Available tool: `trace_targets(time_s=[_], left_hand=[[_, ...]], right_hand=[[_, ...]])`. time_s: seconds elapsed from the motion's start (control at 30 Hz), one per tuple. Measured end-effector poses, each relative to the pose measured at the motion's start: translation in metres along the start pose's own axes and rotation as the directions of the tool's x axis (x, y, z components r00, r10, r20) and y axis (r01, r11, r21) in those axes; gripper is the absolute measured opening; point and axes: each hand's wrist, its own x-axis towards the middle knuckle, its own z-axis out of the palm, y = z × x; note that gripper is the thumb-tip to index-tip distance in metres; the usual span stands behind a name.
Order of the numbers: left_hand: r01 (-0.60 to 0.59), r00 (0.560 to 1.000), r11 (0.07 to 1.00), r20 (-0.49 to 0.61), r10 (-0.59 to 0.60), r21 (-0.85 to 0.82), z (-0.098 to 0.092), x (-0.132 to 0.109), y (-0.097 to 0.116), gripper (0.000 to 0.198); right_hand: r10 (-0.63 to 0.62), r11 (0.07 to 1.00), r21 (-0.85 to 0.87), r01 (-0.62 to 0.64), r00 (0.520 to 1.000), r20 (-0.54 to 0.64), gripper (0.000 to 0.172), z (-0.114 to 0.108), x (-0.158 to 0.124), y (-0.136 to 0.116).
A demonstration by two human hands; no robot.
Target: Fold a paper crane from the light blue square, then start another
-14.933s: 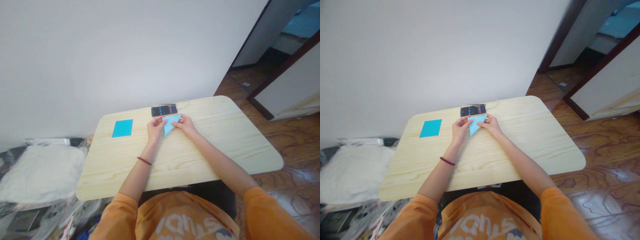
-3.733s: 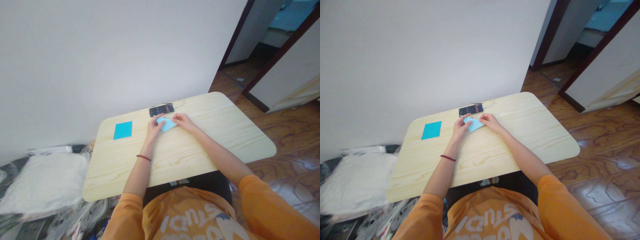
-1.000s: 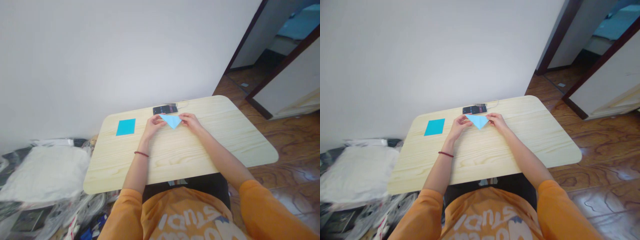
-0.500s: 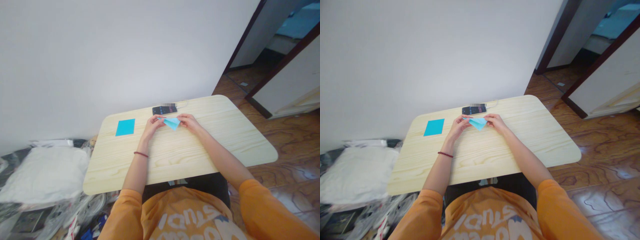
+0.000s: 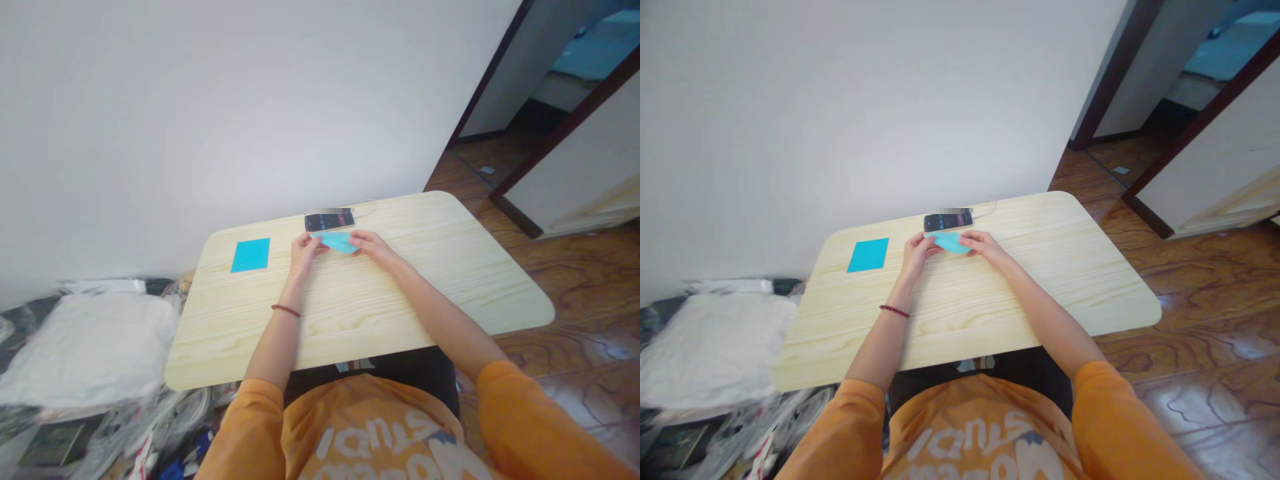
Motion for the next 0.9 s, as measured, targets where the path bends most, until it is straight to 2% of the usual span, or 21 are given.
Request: trace_targets(time_s=[0.1,0.27,0.37,0.5,0.67,0.83,0.9], left_hand=[[0.009,1.0,1.0,0.004,-0.009,0.02,0.001,0.0,0.0,0.026],[0.035,0.999,0.998,0.016,-0.036,0.056,0.005,-0.002,-0.003,0.028],[0.006,0.999,0.99,0.034,-0.011,0.143,0.007,-0.004,-0.007,0.038],[-0.124,0.99,0.959,0.095,0.103,0.255,0.01,-0.007,-0.01,0.049],[-0.136,0.988,0.97,0.094,0.119,0.2,0.013,-0.012,-0.007,0.073],[-0.217,0.974,0.968,0.097,0.205,0.124,0.014,-0.011,-0.005,0.063],[-0.218,0.974,0.963,0.102,0.204,0.157,0.012,-0.009,-0.006,0.054]], right_hand=[[-0.033,0.998,-0.055,0.032,0.999,-0.032,0.035,0.003,0.0,0.001],[-0.074,0.997,-0.043,0.069,0.987,-0.139,0.036,0.004,0.003,0.007],[-0.102,0.991,-0.106,0.087,0.984,-0.148,0.03,0.004,0.004,0.009],[-0.097,0.985,-0.158,0.074,0.985,-0.144,0.03,0.005,0.002,0.008],[-0.073,0.994,-0.098,0.057,0.983,-0.168,0.031,0.007,0.0,0.005],[-0.094,0.996,-0.014,0.093,0.973,-0.209,0.041,0.008,-0.003,0.001],[-0.1,0.995,0.0,0.102,0.973,-0.208,0.04,0.008,-0.003,-0.002]])
